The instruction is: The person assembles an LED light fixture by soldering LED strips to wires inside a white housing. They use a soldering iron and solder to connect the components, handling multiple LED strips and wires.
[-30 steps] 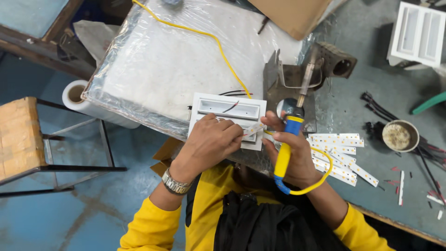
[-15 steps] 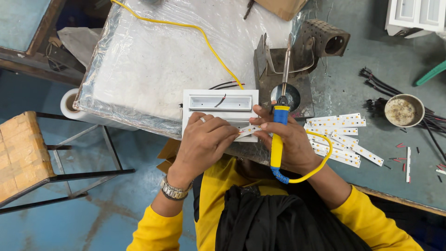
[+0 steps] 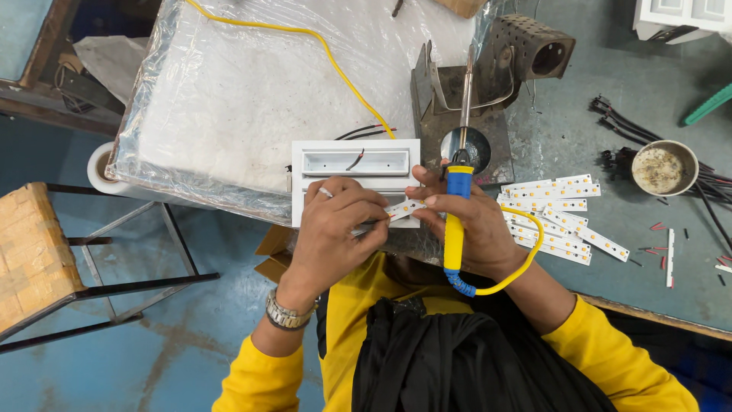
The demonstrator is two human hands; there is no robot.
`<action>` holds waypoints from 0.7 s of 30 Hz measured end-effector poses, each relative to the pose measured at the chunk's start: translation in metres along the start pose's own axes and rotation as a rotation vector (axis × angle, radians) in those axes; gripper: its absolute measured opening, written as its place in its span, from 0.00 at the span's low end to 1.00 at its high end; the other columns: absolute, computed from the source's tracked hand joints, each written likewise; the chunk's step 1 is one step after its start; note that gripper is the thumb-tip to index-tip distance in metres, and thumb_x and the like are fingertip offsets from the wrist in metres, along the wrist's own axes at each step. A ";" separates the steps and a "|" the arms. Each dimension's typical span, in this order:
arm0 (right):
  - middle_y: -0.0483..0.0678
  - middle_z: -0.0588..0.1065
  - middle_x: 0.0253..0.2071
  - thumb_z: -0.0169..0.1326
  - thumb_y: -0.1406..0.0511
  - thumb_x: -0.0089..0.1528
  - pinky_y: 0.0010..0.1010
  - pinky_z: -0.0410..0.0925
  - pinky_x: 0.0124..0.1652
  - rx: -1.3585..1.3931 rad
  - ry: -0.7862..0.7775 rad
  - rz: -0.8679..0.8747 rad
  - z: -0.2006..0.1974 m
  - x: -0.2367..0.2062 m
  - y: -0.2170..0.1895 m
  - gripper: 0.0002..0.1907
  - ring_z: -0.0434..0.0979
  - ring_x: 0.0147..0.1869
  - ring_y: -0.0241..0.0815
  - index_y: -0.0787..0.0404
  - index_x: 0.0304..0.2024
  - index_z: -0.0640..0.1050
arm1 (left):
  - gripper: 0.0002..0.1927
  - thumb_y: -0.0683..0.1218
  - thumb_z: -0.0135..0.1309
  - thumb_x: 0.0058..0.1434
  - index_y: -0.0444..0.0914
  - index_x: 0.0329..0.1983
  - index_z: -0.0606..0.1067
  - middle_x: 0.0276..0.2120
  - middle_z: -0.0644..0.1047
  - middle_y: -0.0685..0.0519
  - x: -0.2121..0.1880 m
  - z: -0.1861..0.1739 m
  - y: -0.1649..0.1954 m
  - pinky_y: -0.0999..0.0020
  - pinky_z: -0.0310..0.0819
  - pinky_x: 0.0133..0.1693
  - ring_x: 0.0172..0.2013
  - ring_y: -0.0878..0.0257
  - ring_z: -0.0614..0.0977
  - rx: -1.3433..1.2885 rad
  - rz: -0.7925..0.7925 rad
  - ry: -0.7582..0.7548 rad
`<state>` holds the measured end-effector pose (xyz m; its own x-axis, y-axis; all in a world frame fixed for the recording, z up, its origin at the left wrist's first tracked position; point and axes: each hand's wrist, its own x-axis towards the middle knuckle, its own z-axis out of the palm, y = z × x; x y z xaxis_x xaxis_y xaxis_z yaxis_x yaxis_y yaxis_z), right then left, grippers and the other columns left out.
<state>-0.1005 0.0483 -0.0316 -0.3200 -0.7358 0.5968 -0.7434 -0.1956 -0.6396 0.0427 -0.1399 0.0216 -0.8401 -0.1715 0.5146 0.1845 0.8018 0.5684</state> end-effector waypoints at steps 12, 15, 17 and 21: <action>0.55 0.72 0.66 0.62 0.78 0.61 0.41 0.66 0.69 -0.018 0.000 -0.020 -0.001 -0.001 -0.001 0.31 0.80 0.64 0.47 0.50 0.58 0.63 | 0.05 0.43 0.63 0.52 0.41 0.27 0.77 0.29 0.79 0.58 0.012 -0.004 -0.007 0.59 0.66 0.41 0.36 0.58 0.79 0.043 -0.011 -0.192; 0.55 0.71 0.66 0.62 0.78 0.61 0.39 0.68 0.68 0.017 0.003 -0.006 0.000 -0.001 -0.002 0.31 0.81 0.63 0.47 0.50 0.57 0.64 | 0.04 0.42 0.62 0.51 0.41 0.27 0.77 0.28 0.78 0.56 0.015 -0.003 -0.009 0.59 0.67 0.42 0.36 0.57 0.79 0.014 -0.026 -0.215; 0.55 0.71 0.66 0.63 0.78 0.61 0.39 0.69 0.66 0.010 0.002 -0.004 0.000 -0.002 -0.001 0.31 0.81 0.63 0.47 0.50 0.57 0.63 | 0.04 0.41 0.61 0.51 0.40 0.26 0.77 0.27 0.78 0.54 0.016 -0.003 -0.010 0.59 0.69 0.42 0.37 0.55 0.79 -0.008 -0.032 -0.230; 0.56 0.70 0.67 0.62 0.78 0.61 0.37 0.74 0.61 0.032 0.009 0.007 0.001 -0.004 0.001 0.31 0.82 0.62 0.48 0.50 0.58 0.63 | 0.03 0.41 0.60 0.50 0.39 0.26 0.77 0.26 0.78 0.51 0.020 -0.004 -0.013 0.57 0.71 0.41 0.36 0.52 0.79 -0.059 -0.049 -0.269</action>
<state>-0.0991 0.0500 -0.0347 -0.3301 -0.7315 0.5966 -0.7220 -0.2114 -0.6588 0.0257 -0.1561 0.0266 -0.9525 -0.0446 0.3012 0.1632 0.7604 0.6286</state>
